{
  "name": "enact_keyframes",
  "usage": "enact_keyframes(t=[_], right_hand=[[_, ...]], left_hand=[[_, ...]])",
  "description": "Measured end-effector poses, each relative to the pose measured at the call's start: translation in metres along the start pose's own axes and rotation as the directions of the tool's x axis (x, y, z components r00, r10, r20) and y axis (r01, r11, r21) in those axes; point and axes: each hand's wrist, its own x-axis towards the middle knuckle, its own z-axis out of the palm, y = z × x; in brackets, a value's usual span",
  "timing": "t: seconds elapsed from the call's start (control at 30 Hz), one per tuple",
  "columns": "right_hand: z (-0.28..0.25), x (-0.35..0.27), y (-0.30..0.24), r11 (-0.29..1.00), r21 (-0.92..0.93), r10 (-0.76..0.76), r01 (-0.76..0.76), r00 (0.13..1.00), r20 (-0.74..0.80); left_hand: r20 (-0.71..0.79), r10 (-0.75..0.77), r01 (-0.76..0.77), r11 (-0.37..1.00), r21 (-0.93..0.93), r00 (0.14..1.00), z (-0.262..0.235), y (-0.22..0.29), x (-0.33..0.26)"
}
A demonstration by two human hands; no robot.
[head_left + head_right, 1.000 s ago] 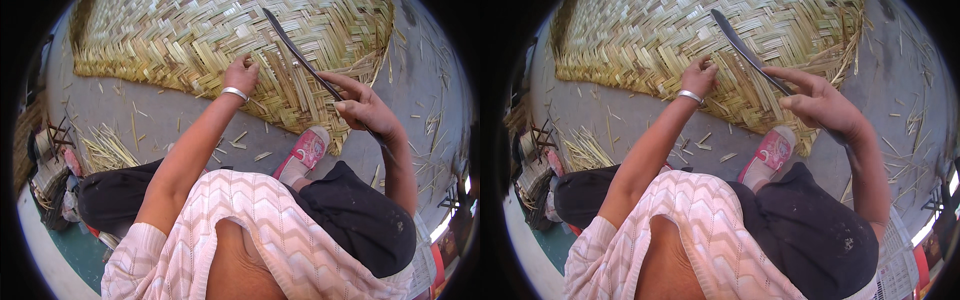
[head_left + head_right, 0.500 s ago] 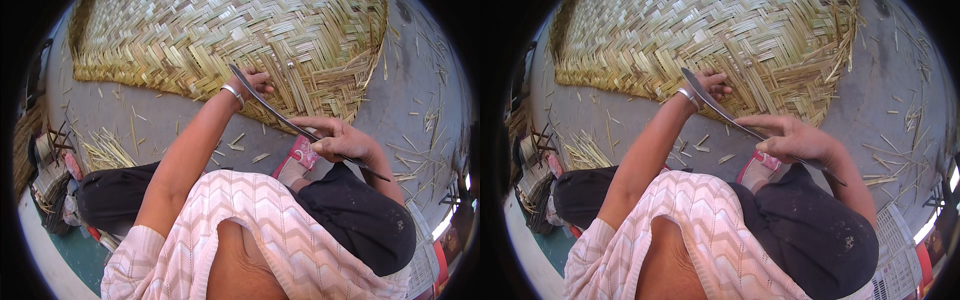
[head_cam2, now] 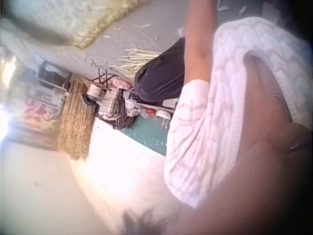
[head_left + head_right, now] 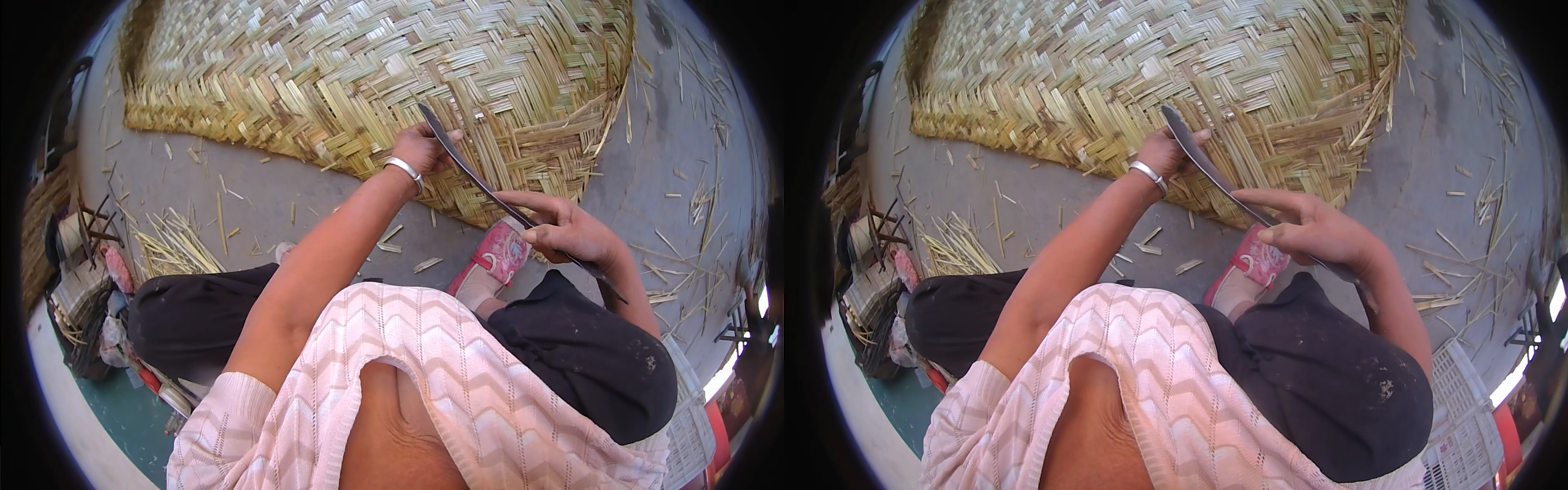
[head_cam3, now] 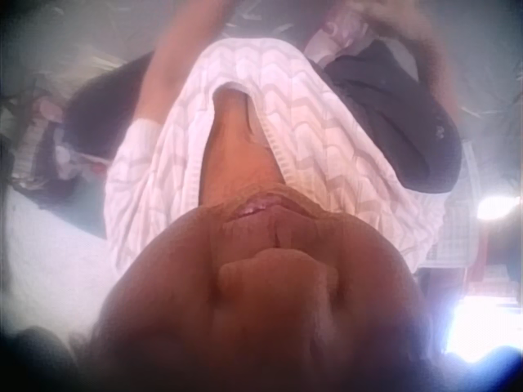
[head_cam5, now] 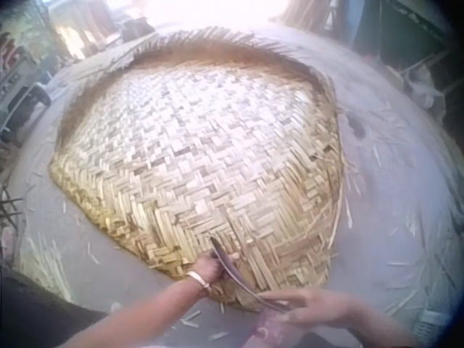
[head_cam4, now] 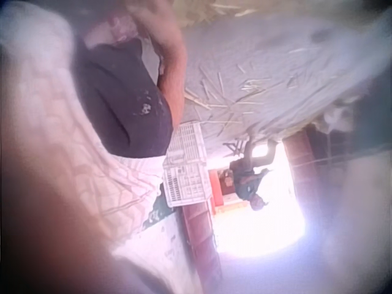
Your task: The person uses a curved knife to trim the edges of a large woven mat on the floor. They repeatedly cut protruding strands and occasionally adjust the mat's position to continue trimming.
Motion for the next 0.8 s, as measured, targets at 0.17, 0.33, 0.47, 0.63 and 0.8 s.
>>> enact_keyframes(t=[0.17,0.33,0.47,0.63,0.8], right_hand=[[-0.006,0.002,0.006,0.982,-0.188,-0.017,-0.008,0.991,-0.130],[-0.019,0.014,0.007,0.835,-0.549,-0.066,-0.037,0.984,-0.166],[-0.028,0.020,-0.004,0.724,-0.688,-0.069,-0.048,0.987,-0.142],[-0.029,0.032,-0.019,0.607,-0.792,-0.048,-0.067,0.992,-0.121],[-0.026,0.034,-0.016,0.579,-0.807,-0.031,-0.113,0.987,-0.160]], left_hand=[[-0.218,0.024,-0.022,1.000,0.012,0.976,0.010,-0.009,0.003],[-0.230,0.081,-0.080,0.997,0.012,0.970,0.005,-0.017,-0.002],[-0.102,0.066,-0.073,0.995,-0.069,0.993,-0.005,-0.017,-0.006],[0.053,-0.020,0.042,0.891,-0.452,0.998,-0.021,-0.013,-0.006],[0.029,-0.036,0.044,0.927,-0.373,0.999,-0.021,-0.014,0.001]])
